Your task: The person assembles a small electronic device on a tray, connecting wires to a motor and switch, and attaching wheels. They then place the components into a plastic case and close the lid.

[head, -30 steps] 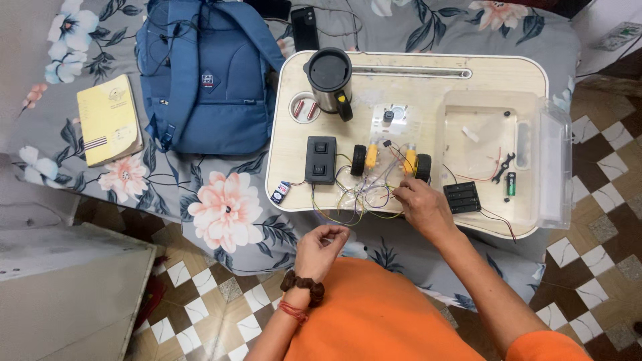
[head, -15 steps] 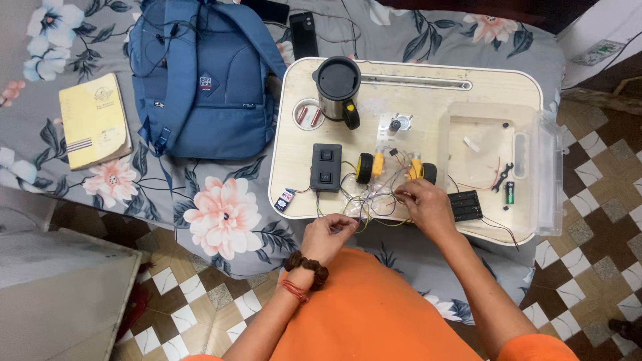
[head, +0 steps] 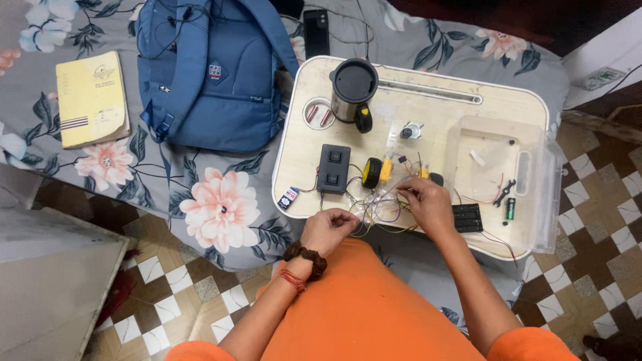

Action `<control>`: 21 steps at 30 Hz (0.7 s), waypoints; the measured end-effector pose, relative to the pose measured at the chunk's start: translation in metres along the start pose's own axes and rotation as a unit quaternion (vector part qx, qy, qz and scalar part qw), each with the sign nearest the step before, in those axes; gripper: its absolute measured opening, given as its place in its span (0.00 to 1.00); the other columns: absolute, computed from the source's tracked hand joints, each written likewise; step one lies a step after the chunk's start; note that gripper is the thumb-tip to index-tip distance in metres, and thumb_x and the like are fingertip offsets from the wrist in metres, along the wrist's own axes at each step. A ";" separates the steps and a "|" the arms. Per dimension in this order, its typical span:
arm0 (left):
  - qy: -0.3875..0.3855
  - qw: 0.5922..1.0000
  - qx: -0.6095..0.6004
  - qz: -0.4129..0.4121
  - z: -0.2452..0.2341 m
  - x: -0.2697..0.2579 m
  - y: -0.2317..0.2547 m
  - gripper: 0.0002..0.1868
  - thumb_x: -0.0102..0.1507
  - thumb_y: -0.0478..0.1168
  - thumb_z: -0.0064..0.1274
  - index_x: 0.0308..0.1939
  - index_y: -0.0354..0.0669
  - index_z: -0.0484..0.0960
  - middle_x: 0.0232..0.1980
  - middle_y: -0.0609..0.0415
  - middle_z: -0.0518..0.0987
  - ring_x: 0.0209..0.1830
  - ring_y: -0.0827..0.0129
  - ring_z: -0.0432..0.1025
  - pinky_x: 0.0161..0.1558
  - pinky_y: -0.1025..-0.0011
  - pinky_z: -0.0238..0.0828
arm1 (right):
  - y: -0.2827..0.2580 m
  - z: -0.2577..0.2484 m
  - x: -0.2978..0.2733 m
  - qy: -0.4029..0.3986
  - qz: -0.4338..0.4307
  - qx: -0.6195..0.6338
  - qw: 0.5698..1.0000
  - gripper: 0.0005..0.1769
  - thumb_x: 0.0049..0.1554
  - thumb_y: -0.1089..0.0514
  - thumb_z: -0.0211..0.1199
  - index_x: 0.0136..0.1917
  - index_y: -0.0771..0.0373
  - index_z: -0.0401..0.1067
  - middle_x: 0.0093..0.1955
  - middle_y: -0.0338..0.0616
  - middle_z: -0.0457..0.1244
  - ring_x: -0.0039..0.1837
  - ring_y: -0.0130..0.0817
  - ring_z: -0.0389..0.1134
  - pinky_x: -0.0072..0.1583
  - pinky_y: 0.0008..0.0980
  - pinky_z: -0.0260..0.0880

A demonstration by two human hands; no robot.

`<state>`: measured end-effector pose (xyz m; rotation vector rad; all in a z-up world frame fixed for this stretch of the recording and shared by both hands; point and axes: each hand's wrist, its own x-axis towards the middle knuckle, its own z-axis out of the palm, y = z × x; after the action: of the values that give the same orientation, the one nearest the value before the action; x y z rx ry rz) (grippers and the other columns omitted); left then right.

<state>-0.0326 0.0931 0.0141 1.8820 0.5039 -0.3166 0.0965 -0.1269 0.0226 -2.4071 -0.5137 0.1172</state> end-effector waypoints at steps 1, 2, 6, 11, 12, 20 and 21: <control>0.000 1.000 0.000 -0.003 0.000 0.002 0.001 0.13 0.58 0.49 0.62 0.42 0.49 0.90 0.38 0.55 0.88 0.38 0.69 0.82 0.43 0.71 0.77 | 0.001 -0.001 -0.002 0.004 -0.007 -0.003 1.000 0.07 0.55 0.62 0.68 0.48 0.62 0.80 0.47 0.50 0.71 0.44 0.47 0.73 0.48 0.40 0.73; 0.000 1.000 0.001 -0.007 0.001 0.003 0.002 0.13 0.58 0.49 0.62 0.42 0.50 0.90 0.38 0.55 0.88 0.38 0.69 0.82 0.43 0.71 0.77 | 0.002 -0.001 -0.004 0.008 -0.013 -0.006 1.000 0.07 0.55 0.61 0.68 0.48 0.62 0.80 0.47 0.50 0.71 0.45 0.47 0.73 0.48 0.41 0.73; -0.002 1.000 -0.001 -0.005 0.004 0.007 0.004 0.13 0.58 0.49 0.62 0.42 0.49 0.90 0.38 0.55 0.88 0.38 0.69 0.83 0.43 0.71 0.78 | 0.002 -0.003 -0.009 0.028 -0.063 -0.024 0.997 0.07 0.56 0.61 0.68 0.48 0.63 0.78 0.47 0.50 0.71 0.48 0.50 0.73 0.49 0.42 0.73; 0.011 0.999 -0.018 0.025 0.007 0.011 0.010 0.12 0.58 0.48 0.61 0.42 0.49 0.90 0.38 0.57 0.88 0.37 0.70 0.83 0.42 0.73 0.79 | -0.006 -0.009 -0.015 0.018 -0.061 -0.048 0.997 0.07 0.56 0.64 0.65 0.49 0.63 0.76 0.47 0.49 0.70 0.48 0.50 0.73 0.48 0.42 0.73; 0.016 0.999 -0.025 0.033 0.006 0.011 0.011 0.12 0.58 0.48 0.60 0.41 0.49 0.90 0.38 0.57 0.88 0.37 0.71 0.84 0.42 0.73 0.79 | -0.007 -0.010 -0.017 0.020 -0.071 -0.053 0.996 0.07 0.55 0.65 0.65 0.49 0.63 0.76 0.47 0.48 0.70 0.48 0.49 0.72 0.48 0.42 0.73; 0.045 0.998 0.030 0.025 0.001 0.016 0.021 0.15 0.58 0.51 0.61 0.42 0.49 0.90 0.36 0.55 0.87 0.30 0.66 0.80 0.36 0.70 0.76 | -0.010 -0.019 -0.022 0.008 -0.097 -0.052 0.994 0.08 0.55 0.67 0.62 0.49 0.63 0.74 0.46 0.49 0.69 0.51 0.50 0.72 0.50 0.44 0.72; 0.046 0.998 0.030 0.024 0.001 0.016 0.022 0.15 0.58 0.51 0.61 0.42 0.49 0.90 0.36 0.55 0.87 0.30 0.66 0.80 0.36 0.70 0.76 | -0.011 -0.019 -0.022 0.006 -0.094 -0.053 0.994 0.08 0.55 0.67 0.62 0.49 0.63 0.74 0.46 0.49 0.69 0.51 0.50 0.72 0.50 0.44 0.72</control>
<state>-0.0076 0.0892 0.0244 1.9710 0.5145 -0.2157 0.0768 -0.1396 0.0431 -2.4456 -0.7558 -0.0079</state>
